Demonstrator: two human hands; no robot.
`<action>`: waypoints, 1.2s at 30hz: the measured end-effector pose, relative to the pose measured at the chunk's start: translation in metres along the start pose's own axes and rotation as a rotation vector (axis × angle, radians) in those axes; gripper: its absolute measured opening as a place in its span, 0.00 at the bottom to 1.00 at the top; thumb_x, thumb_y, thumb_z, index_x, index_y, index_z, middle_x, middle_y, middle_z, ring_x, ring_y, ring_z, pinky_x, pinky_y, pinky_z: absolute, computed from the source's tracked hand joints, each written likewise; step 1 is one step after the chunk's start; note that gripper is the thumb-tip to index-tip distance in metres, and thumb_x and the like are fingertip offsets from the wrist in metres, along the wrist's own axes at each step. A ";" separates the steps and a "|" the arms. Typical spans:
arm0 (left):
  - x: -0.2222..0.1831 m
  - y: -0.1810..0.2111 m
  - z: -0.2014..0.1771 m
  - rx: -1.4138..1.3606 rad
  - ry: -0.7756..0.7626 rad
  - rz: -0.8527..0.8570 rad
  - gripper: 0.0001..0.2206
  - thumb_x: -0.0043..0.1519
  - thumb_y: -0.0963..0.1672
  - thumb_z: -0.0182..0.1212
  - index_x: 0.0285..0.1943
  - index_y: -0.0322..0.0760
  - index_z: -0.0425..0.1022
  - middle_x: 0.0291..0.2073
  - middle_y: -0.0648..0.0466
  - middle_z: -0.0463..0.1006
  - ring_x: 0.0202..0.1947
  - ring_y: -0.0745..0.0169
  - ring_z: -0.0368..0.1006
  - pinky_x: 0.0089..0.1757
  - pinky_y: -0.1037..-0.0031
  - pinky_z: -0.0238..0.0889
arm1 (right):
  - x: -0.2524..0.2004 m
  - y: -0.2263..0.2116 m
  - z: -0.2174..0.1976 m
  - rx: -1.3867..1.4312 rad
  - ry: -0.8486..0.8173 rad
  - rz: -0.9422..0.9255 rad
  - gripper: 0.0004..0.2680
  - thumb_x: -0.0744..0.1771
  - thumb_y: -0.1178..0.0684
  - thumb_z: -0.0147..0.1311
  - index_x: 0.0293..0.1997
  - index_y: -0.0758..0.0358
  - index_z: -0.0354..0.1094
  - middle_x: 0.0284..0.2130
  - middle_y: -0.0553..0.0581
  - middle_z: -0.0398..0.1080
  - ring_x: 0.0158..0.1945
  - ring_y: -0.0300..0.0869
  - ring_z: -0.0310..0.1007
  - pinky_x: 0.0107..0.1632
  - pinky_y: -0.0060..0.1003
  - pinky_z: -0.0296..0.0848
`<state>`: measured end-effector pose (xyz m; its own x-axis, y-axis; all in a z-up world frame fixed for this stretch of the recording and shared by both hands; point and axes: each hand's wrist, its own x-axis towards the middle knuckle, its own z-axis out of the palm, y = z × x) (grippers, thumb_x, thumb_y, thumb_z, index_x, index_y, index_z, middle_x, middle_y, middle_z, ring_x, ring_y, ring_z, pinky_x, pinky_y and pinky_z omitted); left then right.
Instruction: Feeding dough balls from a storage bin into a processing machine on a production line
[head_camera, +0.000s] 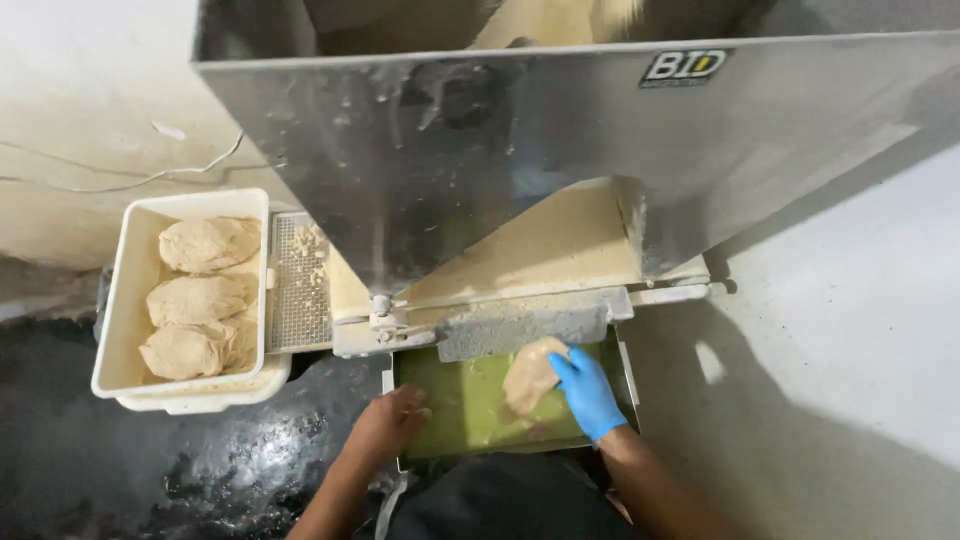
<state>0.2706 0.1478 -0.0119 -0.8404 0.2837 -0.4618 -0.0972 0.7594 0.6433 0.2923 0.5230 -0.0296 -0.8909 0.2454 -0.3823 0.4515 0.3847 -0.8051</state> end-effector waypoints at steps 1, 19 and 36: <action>-0.006 -0.011 0.004 -0.043 0.015 -0.010 0.13 0.60 0.50 0.63 0.51 0.50 0.80 0.42 0.53 0.90 0.44 0.49 0.86 0.41 0.61 0.72 | 0.004 -0.018 -0.005 0.140 0.058 -0.038 0.09 0.71 0.47 0.53 0.40 0.62 0.73 0.32 0.52 0.70 0.38 0.37 0.67 0.41 0.39 0.70; -0.094 -0.059 -0.043 -0.114 0.096 -0.206 0.17 0.61 0.50 0.66 0.59 0.50 0.78 0.49 0.45 0.87 0.53 0.35 0.81 0.54 0.46 0.74 | 0.016 -0.028 0.082 -0.372 -0.119 -0.660 0.12 0.69 0.49 0.62 0.59 0.51 0.76 0.54 0.54 0.79 0.60 0.50 0.77 0.64 0.47 0.74; 0.218 -0.049 -0.149 -0.053 0.475 -0.077 0.23 0.64 0.50 0.68 0.60 0.27 0.74 0.50 0.31 0.81 0.56 0.26 0.77 0.56 0.40 0.68 | 0.082 0.162 0.167 -1.066 -0.141 -0.378 0.09 0.67 0.55 0.53 0.42 0.34 0.74 0.34 0.40 0.79 0.44 0.42 0.84 0.47 0.49 0.83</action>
<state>0.0129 0.0847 -0.0530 -0.9790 -0.0808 -0.1871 -0.1855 0.7336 0.6538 0.2838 0.4571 -0.2666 -0.9461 -0.1231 -0.2994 -0.0939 0.9895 -0.1102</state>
